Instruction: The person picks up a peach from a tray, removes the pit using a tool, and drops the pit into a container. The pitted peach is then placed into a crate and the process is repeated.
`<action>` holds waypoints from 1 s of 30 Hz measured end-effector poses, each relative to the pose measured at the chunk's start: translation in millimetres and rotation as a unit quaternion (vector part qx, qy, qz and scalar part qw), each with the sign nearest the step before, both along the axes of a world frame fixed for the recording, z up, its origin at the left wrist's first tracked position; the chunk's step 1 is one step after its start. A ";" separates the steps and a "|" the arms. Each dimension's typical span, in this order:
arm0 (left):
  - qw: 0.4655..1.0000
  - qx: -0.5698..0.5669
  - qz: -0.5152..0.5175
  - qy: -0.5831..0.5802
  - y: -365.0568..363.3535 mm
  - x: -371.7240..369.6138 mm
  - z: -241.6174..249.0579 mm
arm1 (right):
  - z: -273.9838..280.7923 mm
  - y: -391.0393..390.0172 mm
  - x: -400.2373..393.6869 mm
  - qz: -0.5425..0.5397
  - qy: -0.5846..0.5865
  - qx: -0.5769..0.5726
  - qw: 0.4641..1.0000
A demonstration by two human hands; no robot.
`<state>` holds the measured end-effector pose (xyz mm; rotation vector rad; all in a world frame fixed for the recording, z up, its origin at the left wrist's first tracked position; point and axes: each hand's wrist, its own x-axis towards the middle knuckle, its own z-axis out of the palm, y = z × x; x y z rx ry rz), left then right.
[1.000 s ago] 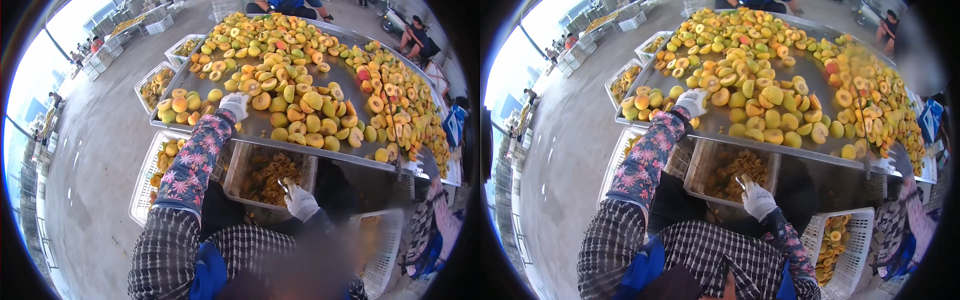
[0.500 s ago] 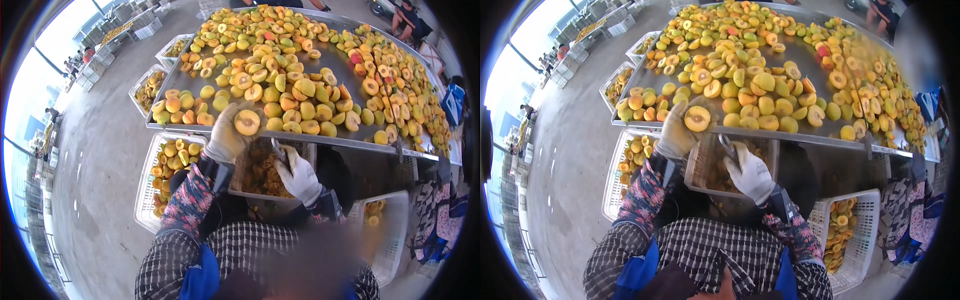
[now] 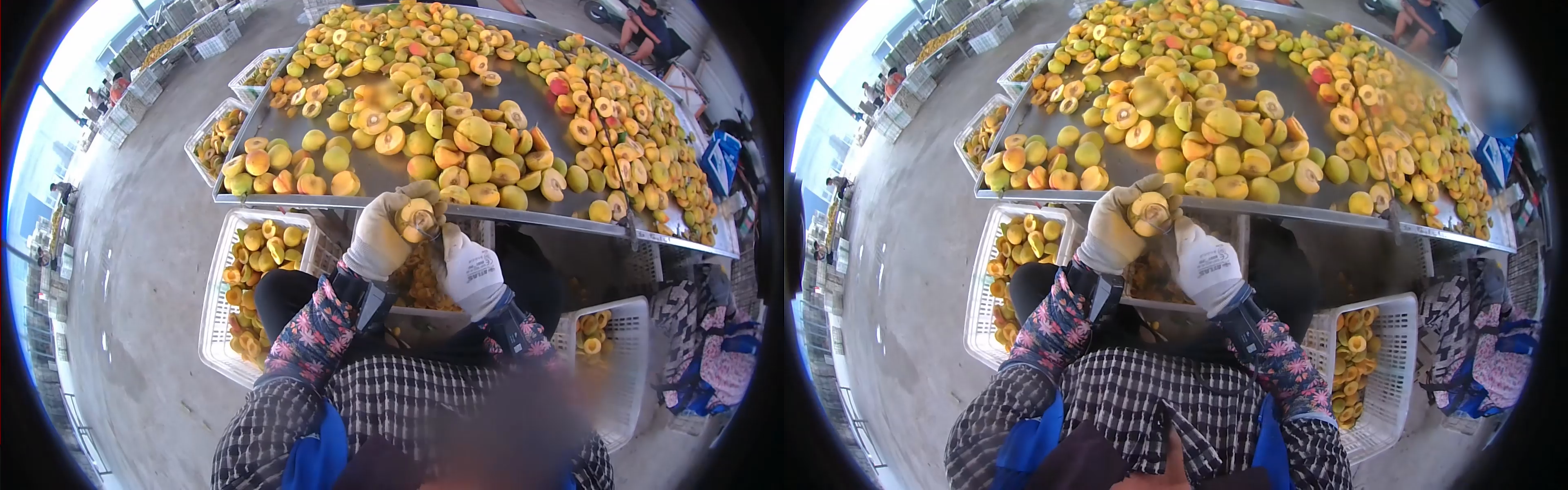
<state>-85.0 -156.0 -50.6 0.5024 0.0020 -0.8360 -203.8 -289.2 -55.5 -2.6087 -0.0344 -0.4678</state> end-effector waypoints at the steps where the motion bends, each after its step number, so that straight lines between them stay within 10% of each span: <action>1: 1.000 0.024 0.014 -0.013 0.6 -0.1 -3.8 | 0.1 -1.9 -0.6 0.009 0.004 -0.018 1.000; 17: 0.972 0.224 0.029 -0.064 -11.5 -13.0 16.2 | -7.6 -1.1 -6.1 0.079 0.085 0.056 0.992; 23: 0.942 0.252 0.012 -0.224 -15.8 -17.6 25.5 | -40.6 -12.6 -2.0 0.187 -0.210 -0.143 0.949; 25: 0.953 0.200 -0.073 -0.215 -12.0 -6.3 12.1 | -9.3 -3.9 -11.2 0.125 0.035 0.168 0.977; 30: 0.937 0.219 -0.187 -0.199 -17.6 9.2 3.1 | 0.5 -10.7 -19.4 0.078 0.143 0.139 0.977</action>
